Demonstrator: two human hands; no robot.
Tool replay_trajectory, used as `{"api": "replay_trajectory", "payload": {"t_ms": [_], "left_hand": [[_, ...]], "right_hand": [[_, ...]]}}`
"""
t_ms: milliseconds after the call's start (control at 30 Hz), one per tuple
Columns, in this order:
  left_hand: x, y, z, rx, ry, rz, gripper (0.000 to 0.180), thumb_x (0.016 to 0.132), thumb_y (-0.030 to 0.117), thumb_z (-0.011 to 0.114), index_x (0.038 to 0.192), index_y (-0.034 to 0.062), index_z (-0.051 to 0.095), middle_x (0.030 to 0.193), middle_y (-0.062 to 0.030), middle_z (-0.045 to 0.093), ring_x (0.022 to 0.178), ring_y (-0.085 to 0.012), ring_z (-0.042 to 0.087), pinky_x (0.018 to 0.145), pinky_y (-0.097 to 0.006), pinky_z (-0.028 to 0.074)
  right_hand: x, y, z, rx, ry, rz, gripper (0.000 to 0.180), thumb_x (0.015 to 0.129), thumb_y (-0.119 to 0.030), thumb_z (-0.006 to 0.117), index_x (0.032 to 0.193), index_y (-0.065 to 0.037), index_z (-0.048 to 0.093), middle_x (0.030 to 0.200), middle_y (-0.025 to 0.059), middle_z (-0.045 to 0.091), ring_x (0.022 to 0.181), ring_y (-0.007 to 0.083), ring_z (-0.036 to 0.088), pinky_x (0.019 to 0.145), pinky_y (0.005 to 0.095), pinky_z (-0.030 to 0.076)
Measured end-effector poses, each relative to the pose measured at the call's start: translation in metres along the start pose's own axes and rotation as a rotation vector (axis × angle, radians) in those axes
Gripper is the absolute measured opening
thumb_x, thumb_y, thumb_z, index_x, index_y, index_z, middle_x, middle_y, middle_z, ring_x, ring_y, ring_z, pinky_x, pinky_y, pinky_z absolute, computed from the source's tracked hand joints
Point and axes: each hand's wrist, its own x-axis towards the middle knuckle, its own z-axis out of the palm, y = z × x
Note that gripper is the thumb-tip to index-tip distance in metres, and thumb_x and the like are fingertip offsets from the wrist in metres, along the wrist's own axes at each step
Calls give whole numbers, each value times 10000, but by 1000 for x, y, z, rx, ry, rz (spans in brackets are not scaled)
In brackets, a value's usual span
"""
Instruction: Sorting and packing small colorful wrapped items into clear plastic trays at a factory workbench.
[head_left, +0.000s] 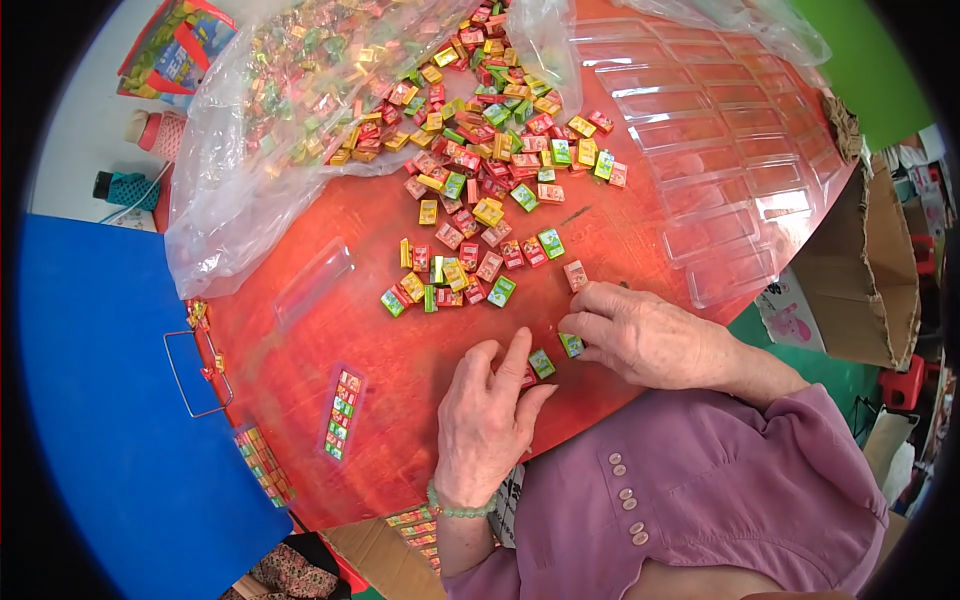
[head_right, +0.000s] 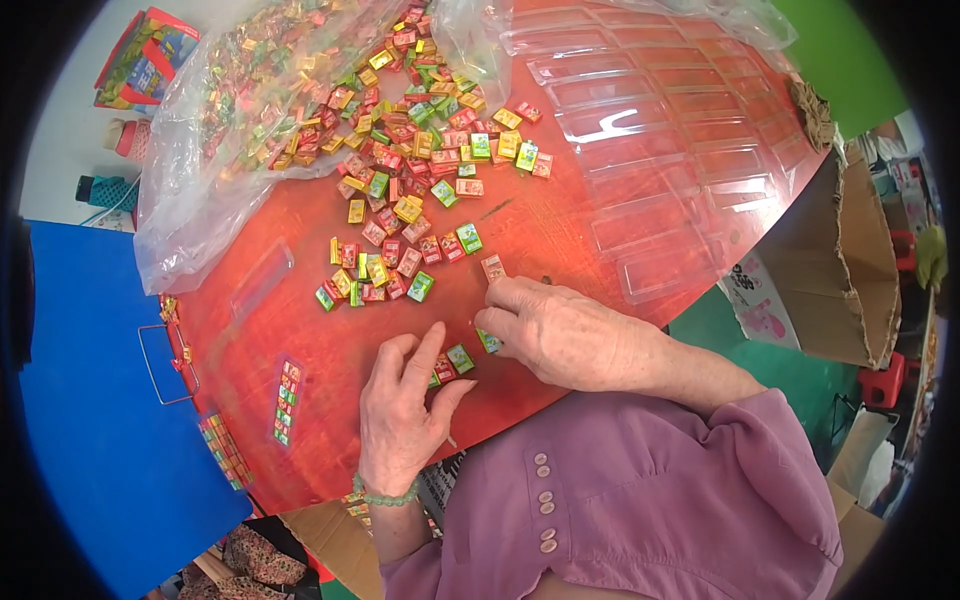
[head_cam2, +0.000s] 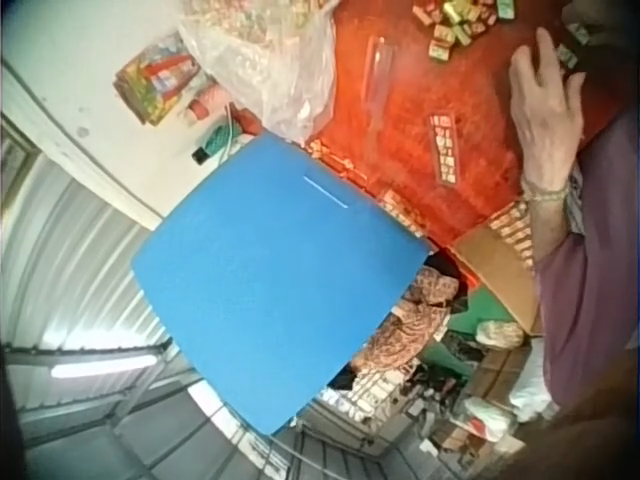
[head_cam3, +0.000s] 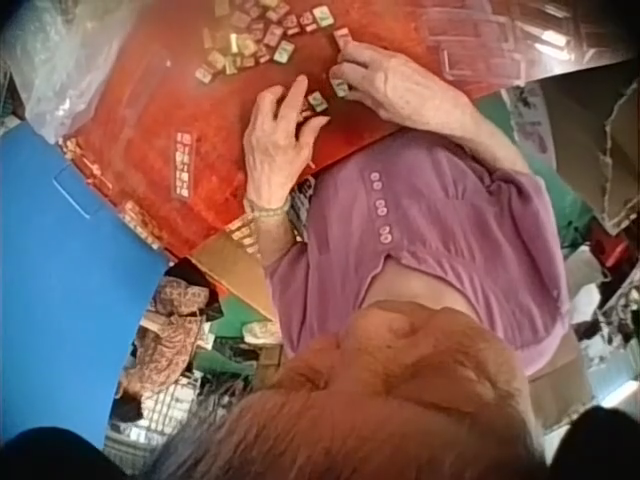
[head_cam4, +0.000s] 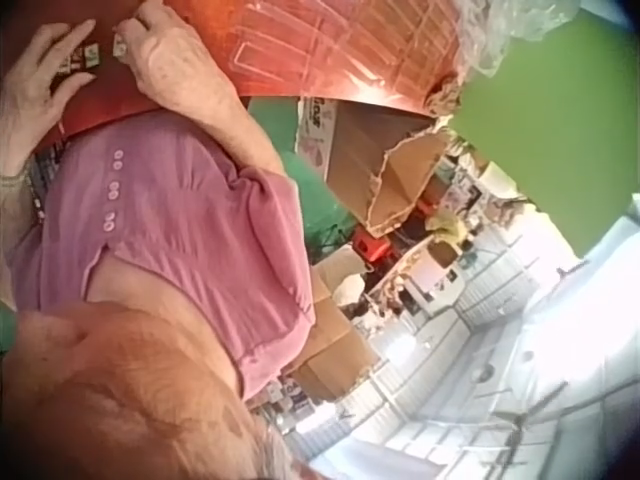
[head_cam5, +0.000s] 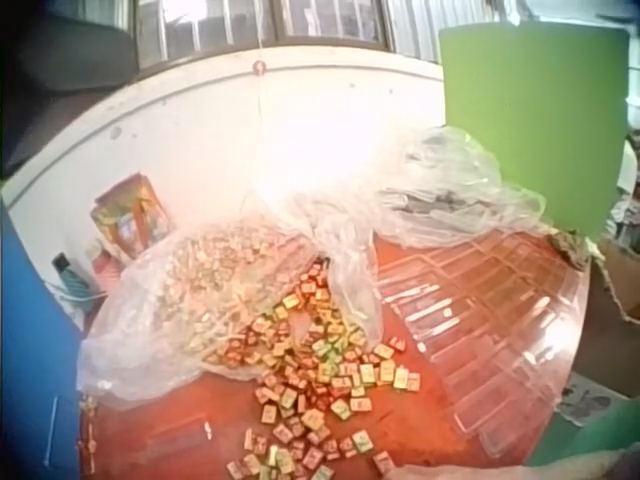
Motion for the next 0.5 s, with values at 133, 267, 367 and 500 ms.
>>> {"api": "replay_trajectory", "payload": {"t_ms": [133,267,367,500], "left_hand": [[0,0,8,74,30,38,448,795,114,836,1215,39,697,1065,-107,566,879,-286,612,734,-411,546],[-3,-2,10,88,90,33,390,776,79,840,1149,47,735,1043,-97,568,832,-268,609,684,-403,531],[-5,-3,11,78,101,22,396,772,81,844,1150,45,733,1038,-98,575,831,-269,613,683,-402,534],[-5,-5,15,63,141,23,396,769,82,848,1146,46,734,1035,-101,581,832,-268,617,684,-403,535]], "right_hand": [[0,-2,2,-58,46,6,381,879,-143,757,1211,-18,616,1141,164,571,1042,360,640,875,442,563],[-3,-1,-9,-20,36,-8,372,880,-131,757,1207,-13,626,1135,167,582,1027,368,651,862,439,566],[-4,-5,-30,-22,153,163,362,880,-93,748,1213,-6,637,1101,159,598,968,373,666,820,436,565],[5,8,-34,-78,173,165,359,884,-88,740,1218,-6,636,1099,155,593,964,369,659,813,442,560]]}}
